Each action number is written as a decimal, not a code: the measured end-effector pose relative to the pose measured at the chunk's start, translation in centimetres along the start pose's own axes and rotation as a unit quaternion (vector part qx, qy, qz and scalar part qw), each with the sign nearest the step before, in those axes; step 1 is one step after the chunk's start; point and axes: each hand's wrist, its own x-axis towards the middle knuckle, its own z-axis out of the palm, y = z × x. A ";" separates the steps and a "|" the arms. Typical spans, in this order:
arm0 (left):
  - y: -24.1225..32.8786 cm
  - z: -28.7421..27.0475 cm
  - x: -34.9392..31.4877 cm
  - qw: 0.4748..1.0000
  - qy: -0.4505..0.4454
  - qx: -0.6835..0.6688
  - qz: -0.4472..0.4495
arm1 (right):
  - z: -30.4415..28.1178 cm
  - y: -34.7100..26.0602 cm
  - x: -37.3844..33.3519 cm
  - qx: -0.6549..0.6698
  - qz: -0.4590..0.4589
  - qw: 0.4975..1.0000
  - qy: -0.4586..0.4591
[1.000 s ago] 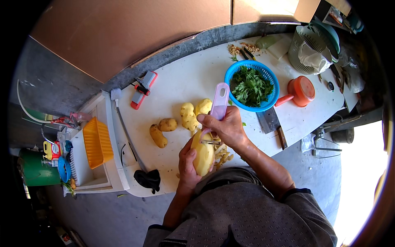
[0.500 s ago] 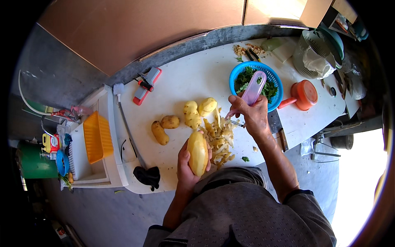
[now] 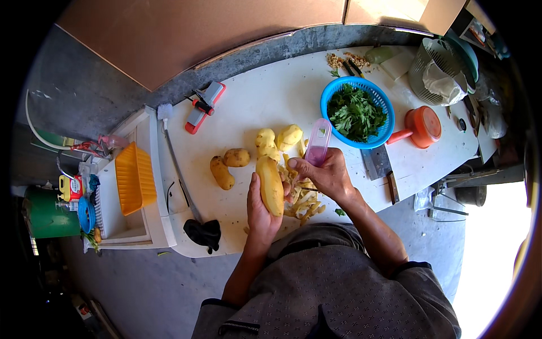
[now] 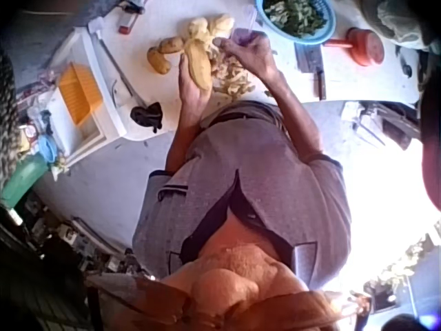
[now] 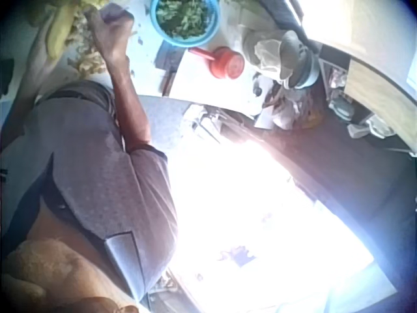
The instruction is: The person peels several potatoes using a pink vegetable peeler over a white countertop. Potato skins accumulate on the surface as the person rotates the potatoes to remove the skin. The person then walks away from the counter into a larger room.
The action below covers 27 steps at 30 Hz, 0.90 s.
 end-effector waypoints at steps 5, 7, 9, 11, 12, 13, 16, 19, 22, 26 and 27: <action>0.0 -0.6 0.7 0.998 -0.053 -0.039 -0.007 | 0.0 -1.4 -0.8 0.231 -0.012 0.972 -0.033; -0.4 0.3 0.8 0.998 0.013 -0.056 -0.003 | 0.5 -0.1 -0.5 0.184 -0.041 0.977 -0.099; -0.6 0.7 1.0 0.998 0.012 -0.060 -0.006 | 1.2 0.3 -0.7 0.126 -0.036 0.987 -0.092; -1.0 0.3 1.2 0.997 -0.054 -0.054 -0.014 | 1.9 0.4 -0.7 0.141 -0.032 0.986 -0.085; -1.1 -0.1 1.3 0.994 -0.082 -0.062 -0.025 | 2.2 0.8 -0.5 0.132 -0.052 0.987 -0.075; -1.3 -0.1 1.2 0.996 -0.061 -0.056 -0.026 | 2.5 1.0 -0.5 0.124 -0.072 0.988 -0.065; -1.4 1.4 0.8 0.999 -0.027 -0.034 -0.016 | 2.9 0.5 -0.7 0.130 -0.052 0.988 -0.059; -1.6 1.5 0.6 0.999 -0.047 -0.012 0.010 | 3.2 0.6 -0.8 0.130 -0.075 0.987 -0.049; -1.9 1.2 0.9 0.999 -0.043 -0.016 0.015 | 3.0 0.9 -0.8 0.139 -0.085 0.985 -0.052; -1.9 1.5 1.0 0.999 -0.038 -0.012 0.023 | 2.9 0.7 -0.8 0.143 -0.103 0.983 -0.042; -1.8 1.6 1.1 0.999 -0.040 -0.008 0.024 | 2.9 0.6 -0.8 0.152 -0.090 0.983 -0.047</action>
